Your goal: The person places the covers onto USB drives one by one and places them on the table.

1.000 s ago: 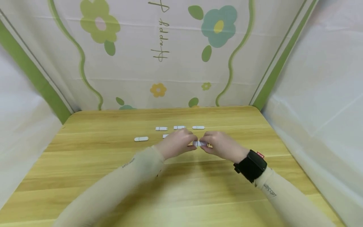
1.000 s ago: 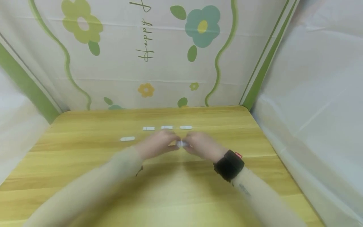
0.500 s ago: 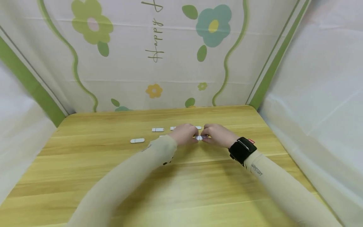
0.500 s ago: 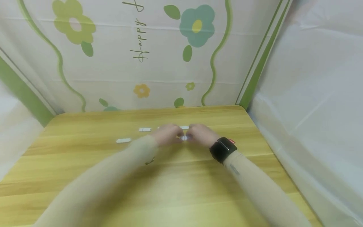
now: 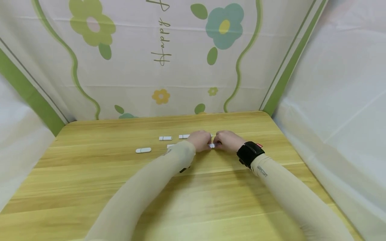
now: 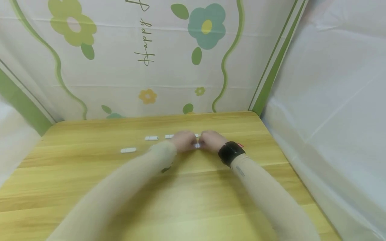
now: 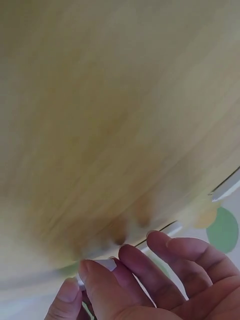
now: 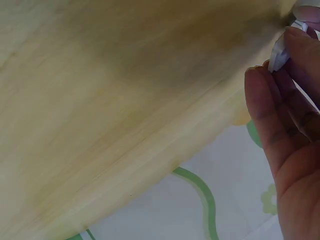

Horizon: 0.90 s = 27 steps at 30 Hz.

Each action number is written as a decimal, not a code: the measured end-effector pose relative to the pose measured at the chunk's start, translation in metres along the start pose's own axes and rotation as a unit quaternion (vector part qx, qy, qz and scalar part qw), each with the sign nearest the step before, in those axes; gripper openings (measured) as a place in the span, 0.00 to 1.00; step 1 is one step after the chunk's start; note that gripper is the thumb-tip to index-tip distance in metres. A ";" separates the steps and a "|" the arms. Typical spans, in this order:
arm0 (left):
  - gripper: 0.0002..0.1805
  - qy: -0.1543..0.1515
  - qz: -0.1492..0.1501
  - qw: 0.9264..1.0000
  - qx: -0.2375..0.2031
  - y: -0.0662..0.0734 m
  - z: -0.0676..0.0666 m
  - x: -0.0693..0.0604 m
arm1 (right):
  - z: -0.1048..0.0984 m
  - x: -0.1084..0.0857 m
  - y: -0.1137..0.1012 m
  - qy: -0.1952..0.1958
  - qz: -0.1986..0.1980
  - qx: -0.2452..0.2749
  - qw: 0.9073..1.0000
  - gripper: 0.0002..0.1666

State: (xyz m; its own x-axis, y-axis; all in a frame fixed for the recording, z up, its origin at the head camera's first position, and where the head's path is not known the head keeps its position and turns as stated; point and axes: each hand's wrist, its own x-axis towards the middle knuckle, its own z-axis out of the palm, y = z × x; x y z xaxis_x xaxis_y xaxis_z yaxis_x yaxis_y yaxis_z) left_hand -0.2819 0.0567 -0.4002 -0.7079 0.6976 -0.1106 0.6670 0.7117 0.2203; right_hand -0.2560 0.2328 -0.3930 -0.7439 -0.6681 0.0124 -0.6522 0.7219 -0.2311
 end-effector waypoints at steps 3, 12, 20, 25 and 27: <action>0.08 -0.007 -0.010 1.000 0.003 0.002 -0.001 0.001 | 0.001 0.001 0.002 -0.009 0.006 -0.002 1.000 0.02; 0.08 -0.016 -0.024 1.000 -0.011 0.005 -0.001 0.002 | 0.000 0.000 0.003 -0.024 0.017 0.001 1.000 0.02; 0.09 -0.024 -0.034 0.998 -0.043 -0.001 0.002 0.006 | -0.001 0.007 0.003 -0.042 0.074 0.004 0.996 0.02; 0.08 -0.015 -0.036 0.998 -0.044 0.000 0.002 0.007 | 0.000 0.013 0.000 -0.048 0.093 -0.005 0.994 0.03; 0.08 -0.013 -0.034 0.999 -0.040 0.002 0.002 0.006 | -0.002 0.014 -0.003 -0.053 0.104 -0.006 0.993 0.03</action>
State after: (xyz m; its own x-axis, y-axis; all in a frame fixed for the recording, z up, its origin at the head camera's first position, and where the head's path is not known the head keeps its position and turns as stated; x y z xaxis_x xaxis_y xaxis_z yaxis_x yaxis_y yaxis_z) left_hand -0.2848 0.0623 -0.4021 -0.7444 0.6499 -0.1532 0.5957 0.7501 0.2873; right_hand -0.2645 0.2213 -0.3905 -0.8439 -0.5185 -0.1381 -0.4875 0.8484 -0.2065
